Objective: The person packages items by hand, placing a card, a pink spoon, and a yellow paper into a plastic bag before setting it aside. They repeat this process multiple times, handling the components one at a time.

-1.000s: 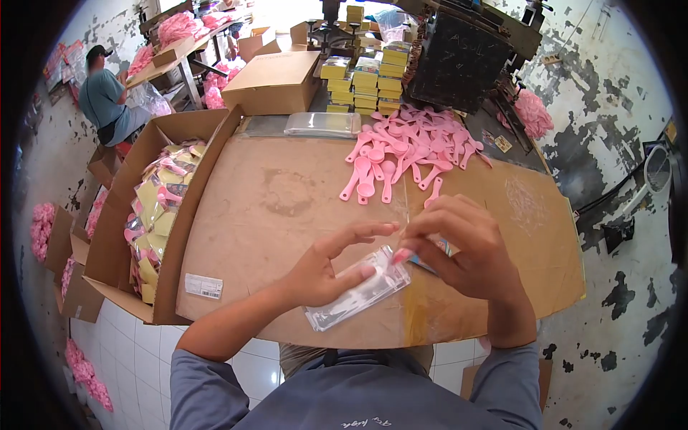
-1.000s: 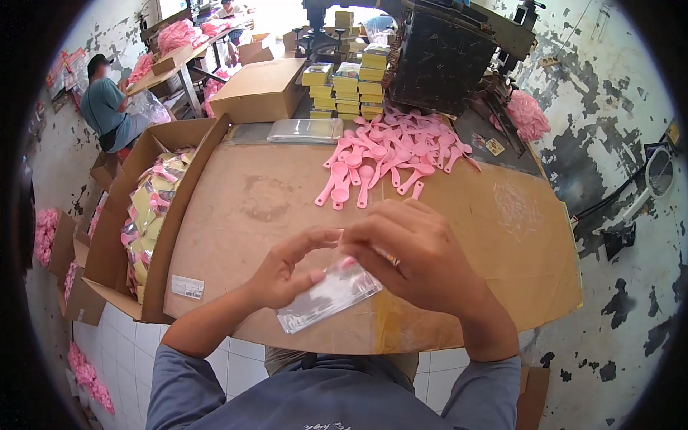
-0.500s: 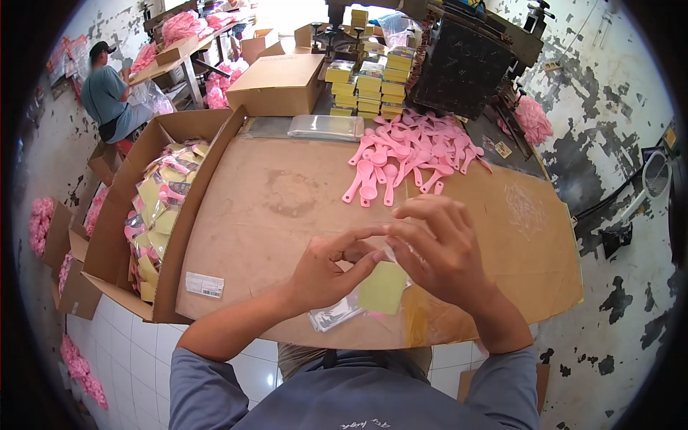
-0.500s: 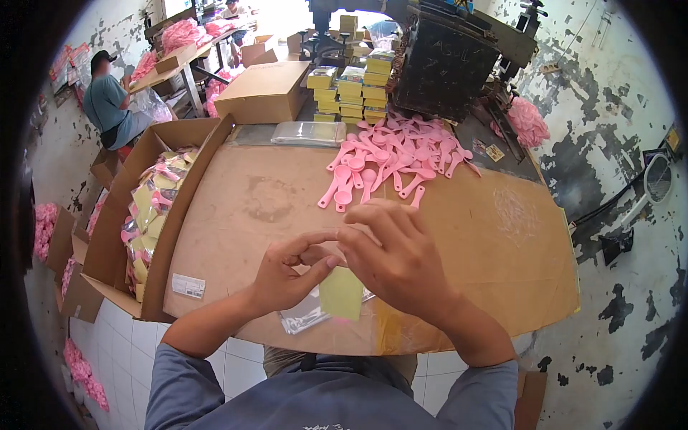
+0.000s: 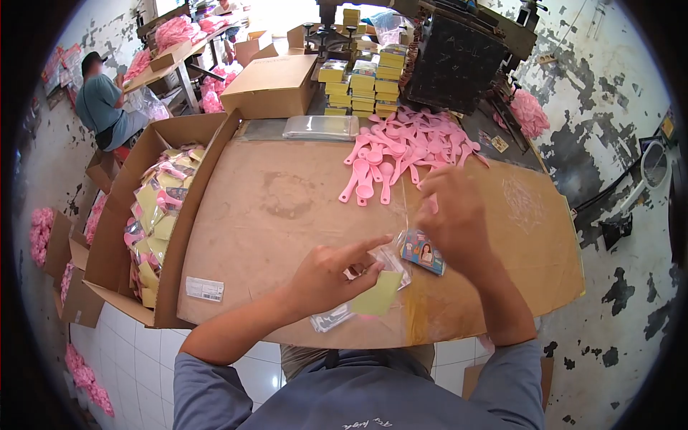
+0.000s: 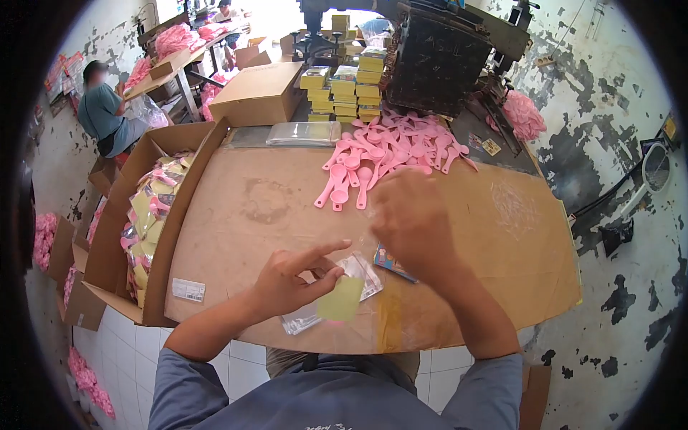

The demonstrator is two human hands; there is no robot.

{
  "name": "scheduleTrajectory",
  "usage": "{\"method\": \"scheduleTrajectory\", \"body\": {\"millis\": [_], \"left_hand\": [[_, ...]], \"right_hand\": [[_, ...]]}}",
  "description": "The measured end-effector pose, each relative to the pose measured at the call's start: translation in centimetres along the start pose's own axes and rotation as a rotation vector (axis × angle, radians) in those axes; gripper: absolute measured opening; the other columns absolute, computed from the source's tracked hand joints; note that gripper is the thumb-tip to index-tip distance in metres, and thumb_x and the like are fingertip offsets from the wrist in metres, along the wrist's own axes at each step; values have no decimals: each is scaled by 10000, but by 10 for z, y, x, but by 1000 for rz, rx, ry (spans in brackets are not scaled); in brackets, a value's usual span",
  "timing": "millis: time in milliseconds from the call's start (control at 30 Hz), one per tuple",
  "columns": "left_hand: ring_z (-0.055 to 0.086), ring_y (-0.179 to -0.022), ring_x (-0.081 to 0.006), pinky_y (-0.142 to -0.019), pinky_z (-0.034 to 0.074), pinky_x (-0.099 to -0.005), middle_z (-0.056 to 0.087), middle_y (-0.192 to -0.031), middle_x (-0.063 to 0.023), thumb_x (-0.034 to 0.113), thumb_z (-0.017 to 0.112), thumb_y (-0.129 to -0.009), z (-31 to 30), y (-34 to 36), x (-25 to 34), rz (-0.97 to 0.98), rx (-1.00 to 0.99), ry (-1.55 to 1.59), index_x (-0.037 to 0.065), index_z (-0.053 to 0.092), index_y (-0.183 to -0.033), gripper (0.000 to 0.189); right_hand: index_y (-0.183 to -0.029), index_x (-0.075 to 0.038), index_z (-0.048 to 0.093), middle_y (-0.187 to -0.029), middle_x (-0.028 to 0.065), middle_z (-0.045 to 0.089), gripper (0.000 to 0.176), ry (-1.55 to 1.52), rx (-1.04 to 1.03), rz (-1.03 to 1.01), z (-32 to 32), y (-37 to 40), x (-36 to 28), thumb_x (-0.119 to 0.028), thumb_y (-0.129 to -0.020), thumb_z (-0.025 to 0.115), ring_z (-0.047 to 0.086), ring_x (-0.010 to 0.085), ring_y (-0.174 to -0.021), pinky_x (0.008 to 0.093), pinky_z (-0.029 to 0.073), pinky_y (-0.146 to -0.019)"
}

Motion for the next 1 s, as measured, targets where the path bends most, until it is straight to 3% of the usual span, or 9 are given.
{"method": "scheduleTrajectory", "body": {"millis": [133,233,267,467,567,667,767,967,1000], "left_hand": [[745,-890,-122,-791,597,-277,787,-973,-116,33,667,-984,-6,1,-25,-191,63,302,-9,545,-1423,457],[735,-990,-148,-868,589,-295,780,-1050,-138,57,635,-1020,-9,-2,-32,-263,72,445,3,504,-1462,463],[728,-1009,-147,-883,584,-296,777,-1065,-139,58,632,-1025,-8,-2,-32,-271,70,461,3,500,-1465,463],[716,-1030,-142,-920,575,-297,772,-1079,-143,84,621,-1041,-4,-3,-37,-295,75,451,-15,529,-1434,416],[713,-1050,-157,-945,571,-309,762,-1110,-159,87,605,-1051,3,-2,-49,-342,115,555,-44,578,-1366,342],[714,-1050,-167,-956,568,-316,757,-1120,-162,85,588,-1060,8,-2,-56,-349,128,601,-59,626,-1289,273],[706,-1034,-144,-941,569,-300,759,-1095,-136,112,587,-1068,8,-1,-64,-334,108,547,-58,654,-1249,257],[715,-1019,-166,-917,582,-310,751,-1062,-128,106,600,-1058,7,2,-71,-410,96,557,-62,670,-1190,225],[715,-1012,-164,-907,584,-307,748,-1066,-126,111,603,-1057,9,4,-73,-432,109,582,-61,669,-1192,228]], "right_hand": [[-1003,-51,565,-738,36,580,25,-1014,-274,488,-21,47,73,-70,-1017,569,576,105,-593,264,462,-523],[-1093,-13,573,-812,100,627,97,-1654,-92,389,-88,90,171,-34,-1000,553,650,176,-670,309,544,-624],[-1122,-1,576,-836,121,642,133,-1612,16,384,-109,109,211,-22,-995,547,674,200,-696,324,572,-658],[-1456,24,481,-1327,259,605,571,535,146,730,-141,202,303,73,-892,553,555,438,-1277,468,409,-1140],[-1453,-1,514,-1403,209,597,551,403,84,632,-107,139,217,47,-908,584,578,378,-1290,450,440,-1108],[-1377,-25,599,-1378,162,610,486,-342,-281,678,-50,111,185,10,-896,661,604,300,-1246,393,471,-1053],[-1330,-23,633,-1390,138,610,441,-536,-280,796,-57,112,233,-25,-894,698,596,267,-1271,400,483,-1039],[-1275,-33,657,-1399,158,613,365,314,-35,576,-89,129,279,-127,-923,683,576,317,-1315,440,444,-1096],[-1278,-35,655,-1395,167,611,369,289,-68,535,-80,122,265,-123,-921,681,573,327,-1317,445,442,-1098]]}}
Point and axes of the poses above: each hand's wrist, its own y-axis away from the middle knuckle, its own z-axis out of the palm, x = y × z, the point moved 10 cm from there along -y, towards the middle knuckle
